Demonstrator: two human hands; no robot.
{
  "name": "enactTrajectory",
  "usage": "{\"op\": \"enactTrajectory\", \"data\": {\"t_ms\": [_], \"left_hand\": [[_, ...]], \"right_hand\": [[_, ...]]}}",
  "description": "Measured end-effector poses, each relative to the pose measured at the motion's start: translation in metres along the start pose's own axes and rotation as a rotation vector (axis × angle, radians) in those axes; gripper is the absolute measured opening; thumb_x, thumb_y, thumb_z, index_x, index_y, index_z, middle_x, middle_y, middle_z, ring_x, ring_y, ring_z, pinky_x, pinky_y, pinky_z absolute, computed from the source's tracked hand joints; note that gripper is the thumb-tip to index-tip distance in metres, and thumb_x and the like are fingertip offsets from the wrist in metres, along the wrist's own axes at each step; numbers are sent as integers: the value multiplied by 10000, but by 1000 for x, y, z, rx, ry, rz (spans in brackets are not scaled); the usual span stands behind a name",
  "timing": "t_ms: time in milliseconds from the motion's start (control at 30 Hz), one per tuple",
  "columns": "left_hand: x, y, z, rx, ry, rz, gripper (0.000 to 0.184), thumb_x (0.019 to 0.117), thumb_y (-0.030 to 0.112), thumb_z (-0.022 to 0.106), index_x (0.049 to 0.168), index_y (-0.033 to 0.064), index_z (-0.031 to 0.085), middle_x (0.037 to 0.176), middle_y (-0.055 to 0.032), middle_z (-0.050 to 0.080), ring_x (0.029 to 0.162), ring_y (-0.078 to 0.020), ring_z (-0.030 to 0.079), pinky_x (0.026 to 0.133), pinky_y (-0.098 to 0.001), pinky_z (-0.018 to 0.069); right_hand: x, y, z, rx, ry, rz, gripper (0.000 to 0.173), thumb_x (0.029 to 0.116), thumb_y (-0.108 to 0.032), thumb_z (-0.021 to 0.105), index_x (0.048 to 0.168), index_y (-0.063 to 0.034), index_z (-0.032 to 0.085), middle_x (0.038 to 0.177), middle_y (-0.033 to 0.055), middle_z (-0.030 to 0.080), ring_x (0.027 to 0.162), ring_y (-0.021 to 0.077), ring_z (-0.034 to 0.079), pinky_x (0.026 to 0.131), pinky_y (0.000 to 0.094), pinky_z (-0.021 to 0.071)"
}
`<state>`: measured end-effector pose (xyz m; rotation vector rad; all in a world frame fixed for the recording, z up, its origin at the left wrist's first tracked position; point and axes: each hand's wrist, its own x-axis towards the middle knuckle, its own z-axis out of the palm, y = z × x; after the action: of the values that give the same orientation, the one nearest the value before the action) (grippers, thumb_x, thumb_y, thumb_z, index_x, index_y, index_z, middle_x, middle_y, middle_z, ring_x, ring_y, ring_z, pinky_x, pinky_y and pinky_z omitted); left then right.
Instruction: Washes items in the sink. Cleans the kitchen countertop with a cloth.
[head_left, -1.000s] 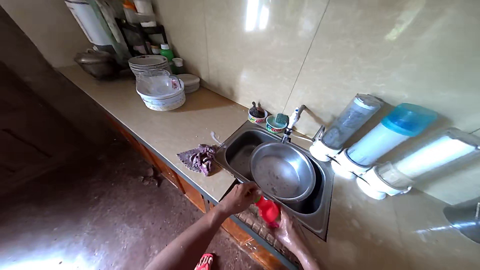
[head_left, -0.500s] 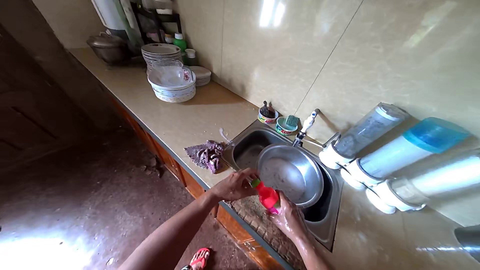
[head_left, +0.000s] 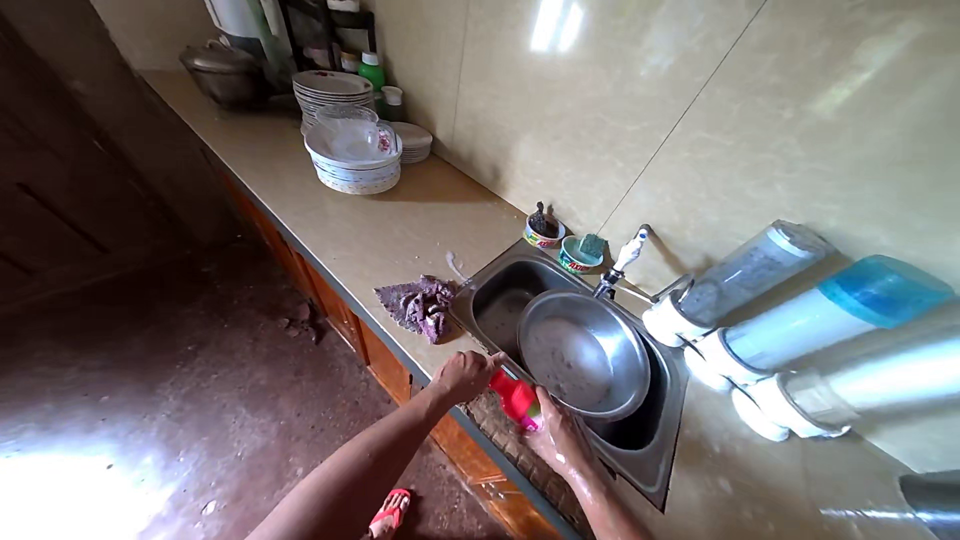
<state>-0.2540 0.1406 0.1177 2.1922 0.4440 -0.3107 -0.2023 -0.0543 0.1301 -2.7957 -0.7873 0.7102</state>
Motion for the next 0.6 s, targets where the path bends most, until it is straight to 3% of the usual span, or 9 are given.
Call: {"op": "enactTrajectory", "data": {"t_ms": [67, 133, 200, 267, 333, 400, 467, 533, 600], "left_hand": [[-3, -11, -5, -168, -6, 265, 383, 1067, 255, 532, 1274, -58, 608, 1228, -232, 648, 1057, -296, 665, 963, -449, 519], [-1, -20, -9, -283, -65, 436, 340, 971, 40, 622, 1298, -54, 612, 1264, -207, 630, 987, -186, 667, 905, -325, 548], [1, -23, -14, -283, -92, 426, 309, 967, 22, 627, 1272, -23, 645, 1172, -155, 674, 868, -103, 652, 828, -272, 544], [5, -23, -13, -246, -96, 373, 254, 1046, 129, 549, 1211, -34, 650, 972, -104, 675, 754, -85, 622, 762, -265, 535], [4, -16, -10, -127, -50, 255, 361, 1107, 253, 433, 1122, -44, 637, 871, -123, 640, 737, -159, 619, 748, -331, 526], [1, 0, -8, -4, -26, 10, 538, 1137, 334, 279, 1229, -80, 610, 1159, -292, 643, 1101, -397, 633, 970, -551, 467], [5, 7, -3, 82, 1, -174, 650, 1126, 408, 163, 1286, -40, 606, 1345, -278, 601, 1306, -422, 560, 1039, -619, 432], [11, 4, -4, 58, 6, -200, 702, 1119, 446, 143, 1272, -49, 616, 1350, -277, 600, 1313, -422, 554, 1038, -627, 425], [13, -1, -8, -62, 11, -93, 700, 1122, 466, 201, 1248, -85, 614, 1272, -306, 621, 1214, -429, 604, 1022, -602, 438]], "right_hand": [[3, 5, 5, 51, 34, -17, 810, 850, -353, 809, 1511, -61, 443, 1320, 213, 649, 1224, 383, 628, 1040, 572, 468], [5, 9, 9, 94, 70, -42, 817, 833, -322, 828, 1501, -37, 455, 1324, 216, 646, 1227, 377, 627, 1052, 563, 465], [7, 8, 8, 100, 64, -50, 814, 839, -317, 825, 1504, -34, 449, 1328, 220, 642, 1232, 374, 625, 1059, 561, 460], [9, 7, 8, 76, 57, -52, 804, 845, -332, 817, 1502, -45, 453, 1310, 215, 652, 1214, 375, 634, 1041, 574, 468], [11, 4, 7, 34, 52, -33, 791, 853, -345, 806, 1505, -66, 455, 1306, 209, 657, 1208, 379, 637, 1030, 591, 466], [10, -6, 2, -29, 45, -1, 764, 879, -342, 779, 1520, -90, 447, 1350, 203, 635, 1236, 378, 622, 1039, 586, 460], [10, -16, -3, -92, 23, 39, 751, 892, -354, 757, 1529, -120, 435, 1396, 181, 608, 1273, 362, 599, 1061, 582, 439], [11, -20, -6, -118, 13, 61, 775, 887, -389, 758, 1539, -132, 425, 1409, 169, 603, 1284, 356, 591, 1068, 589, 429], [14, -18, -7, -106, 13, 63, 787, 882, -410, 768, 1532, -125, 427, 1393, 170, 612, 1272, 353, 600, 1052, 585, 442]]}}
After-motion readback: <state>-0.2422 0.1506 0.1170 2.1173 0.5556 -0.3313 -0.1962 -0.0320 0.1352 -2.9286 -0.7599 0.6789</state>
